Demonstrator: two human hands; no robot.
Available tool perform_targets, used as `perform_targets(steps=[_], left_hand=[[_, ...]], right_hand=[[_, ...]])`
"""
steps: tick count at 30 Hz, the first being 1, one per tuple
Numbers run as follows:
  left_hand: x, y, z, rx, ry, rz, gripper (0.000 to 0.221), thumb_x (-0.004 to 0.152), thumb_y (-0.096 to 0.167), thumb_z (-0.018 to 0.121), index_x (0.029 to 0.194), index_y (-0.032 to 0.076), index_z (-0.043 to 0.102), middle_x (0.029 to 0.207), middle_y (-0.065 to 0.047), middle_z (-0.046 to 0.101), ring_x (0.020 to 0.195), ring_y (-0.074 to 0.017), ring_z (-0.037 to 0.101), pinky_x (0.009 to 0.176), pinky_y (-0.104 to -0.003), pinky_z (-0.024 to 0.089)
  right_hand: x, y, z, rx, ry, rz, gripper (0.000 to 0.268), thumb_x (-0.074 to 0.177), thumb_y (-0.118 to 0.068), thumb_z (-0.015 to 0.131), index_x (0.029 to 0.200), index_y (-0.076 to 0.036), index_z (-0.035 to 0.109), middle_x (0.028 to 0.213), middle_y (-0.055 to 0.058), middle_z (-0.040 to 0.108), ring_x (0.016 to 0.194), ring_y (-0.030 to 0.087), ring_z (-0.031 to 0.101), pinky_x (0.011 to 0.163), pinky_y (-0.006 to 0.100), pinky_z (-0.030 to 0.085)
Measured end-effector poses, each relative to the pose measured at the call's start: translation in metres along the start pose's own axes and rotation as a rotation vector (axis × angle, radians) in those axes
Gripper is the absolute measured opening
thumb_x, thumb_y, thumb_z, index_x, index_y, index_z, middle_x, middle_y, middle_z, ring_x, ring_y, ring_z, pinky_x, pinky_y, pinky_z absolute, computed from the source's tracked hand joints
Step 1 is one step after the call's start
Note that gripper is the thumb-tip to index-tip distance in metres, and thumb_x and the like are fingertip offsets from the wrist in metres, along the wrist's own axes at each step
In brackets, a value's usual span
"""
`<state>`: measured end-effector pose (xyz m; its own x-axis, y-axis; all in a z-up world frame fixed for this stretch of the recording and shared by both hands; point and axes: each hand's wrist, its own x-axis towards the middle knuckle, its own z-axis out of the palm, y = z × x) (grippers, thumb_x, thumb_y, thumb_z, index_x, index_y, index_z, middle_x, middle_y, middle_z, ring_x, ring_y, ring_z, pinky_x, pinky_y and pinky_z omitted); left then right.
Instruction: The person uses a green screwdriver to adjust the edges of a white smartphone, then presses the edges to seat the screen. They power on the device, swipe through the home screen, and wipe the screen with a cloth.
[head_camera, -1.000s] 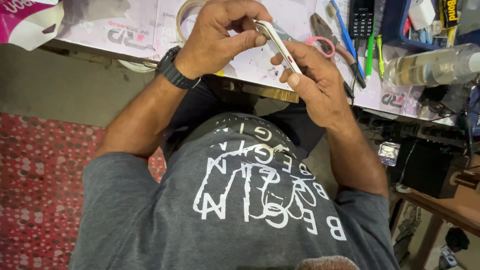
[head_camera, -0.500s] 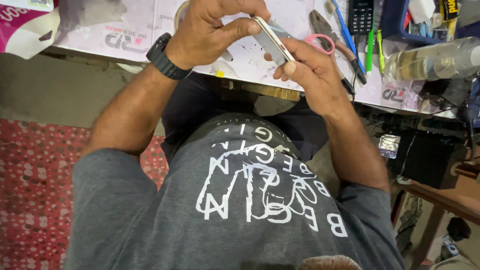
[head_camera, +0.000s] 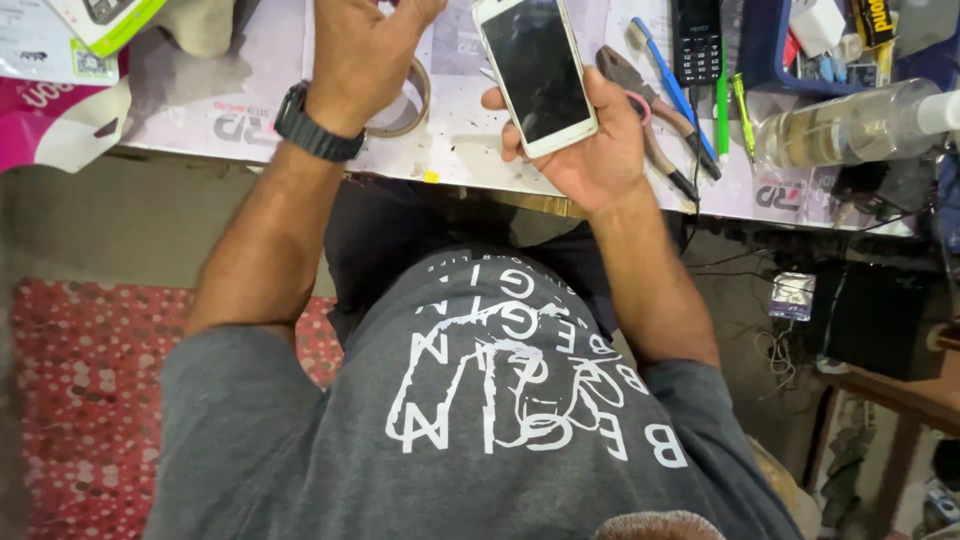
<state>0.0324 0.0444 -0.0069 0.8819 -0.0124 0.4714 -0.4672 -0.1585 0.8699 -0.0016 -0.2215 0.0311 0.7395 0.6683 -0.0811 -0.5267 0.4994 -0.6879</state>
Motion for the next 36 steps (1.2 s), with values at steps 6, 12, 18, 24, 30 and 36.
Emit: perform_targets(steps=[6,12,18,24,30,36], left_hand=[[-0.012,0.033,0.011,0.227,-0.073,0.074,0.029,0.096,0.012,0.088,0.111,0.002,0.065,0.106,-0.009,0.068,0.089,-0.0203,0.069,0.079,-0.032,0.055],[-0.024,0.045,0.029,-0.098,-0.17,0.041,0.054,0.106,0.01,0.087,0.144,0.009,0.049,0.129,-0.008,0.065,0.101,-0.0163,0.075,0.091,-0.03,0.063],[-0.027,0.046,0.033,-0.091,-0.156,0.045,0.055,0.105,0.011,0.09,0.142,0.009,0.05,0.124,-0.007,0.065,0.098,-0.0155,0.074,0.088,-0.028,0.063],[-0.028,0.054,0.03,-0.12,-0.189,0.017,0.054,0.107,0.018,0.087,0.144,0.009,0.05,0.124,-0.007,0.067,0.098,-0.0155,0.071,0.089,-0.028,0.063],[-0.029,0.057,0.024,-0.154,-0.208,0.027,0.057,0.103,0.025,0.086,0.142,0.006,0.049,0.131,-0.009,0.063,0.108,-0.0182,0.07,0.098,-0.032,0.06],[-0.026,0.057,0.037,-0.08,-0.068,-0.129,0.044,0.1,0.033,0.076,0.126,0.003,0.058,0.117,-0.008,0.07,0.107,-0.0188,0.07,0.096,-0.034,0.058]], right_hand=[[0.002,0.016,-0.008,-0.343,0.058,-0.248,0.068,0.107,-0.044,0.059,0.155,0.0,0.044,0.134,0.016,0.062,0.104,0.019,0.062,0.088,0.034,0.049],[-0.011,0.019,0.011,-0.77,0.101,-0.354,0.066,0.109,-0.04,0.059,0.158,0.0,0.039,0.141,0.003,0.058,0.101,0.01,0.053,0.09,0.025,0.047],[-0.019,0.013,0.023,-0.871,0.114,-0.337,0.061,0.11,-0.037,0.057,0.158,-0.001,0.042,0.133,0.002,0.061,0.094,0.008,0.05,0.086,0.022,0.045],[-0.019,0.01,0.028,-0.888,0.13,-0.344,0.056,0.11,-0.029,0.059,0.156,0.0,0.044,0.13,0.003,0.062,0.098,0.009,0.054,0.09,0.023,0.047],[-0.015,0.007,0.036,-1.081,0.146,-0.416,0.051,0.106,-0.018,0.057,0.152,0.0,0.045,0.135,0.008,0.06,0.119,0.016,0.059,0.105,0.031,0.048],[-0.008,0.017,0.018,-1.183,0.14,-0.504,0.054,0.105,-0.022,0.06,0.154,-0.002,0.047,0.136,0.014,0.061,0.116,0.022,0.062,0.102,0.035,0.05]])
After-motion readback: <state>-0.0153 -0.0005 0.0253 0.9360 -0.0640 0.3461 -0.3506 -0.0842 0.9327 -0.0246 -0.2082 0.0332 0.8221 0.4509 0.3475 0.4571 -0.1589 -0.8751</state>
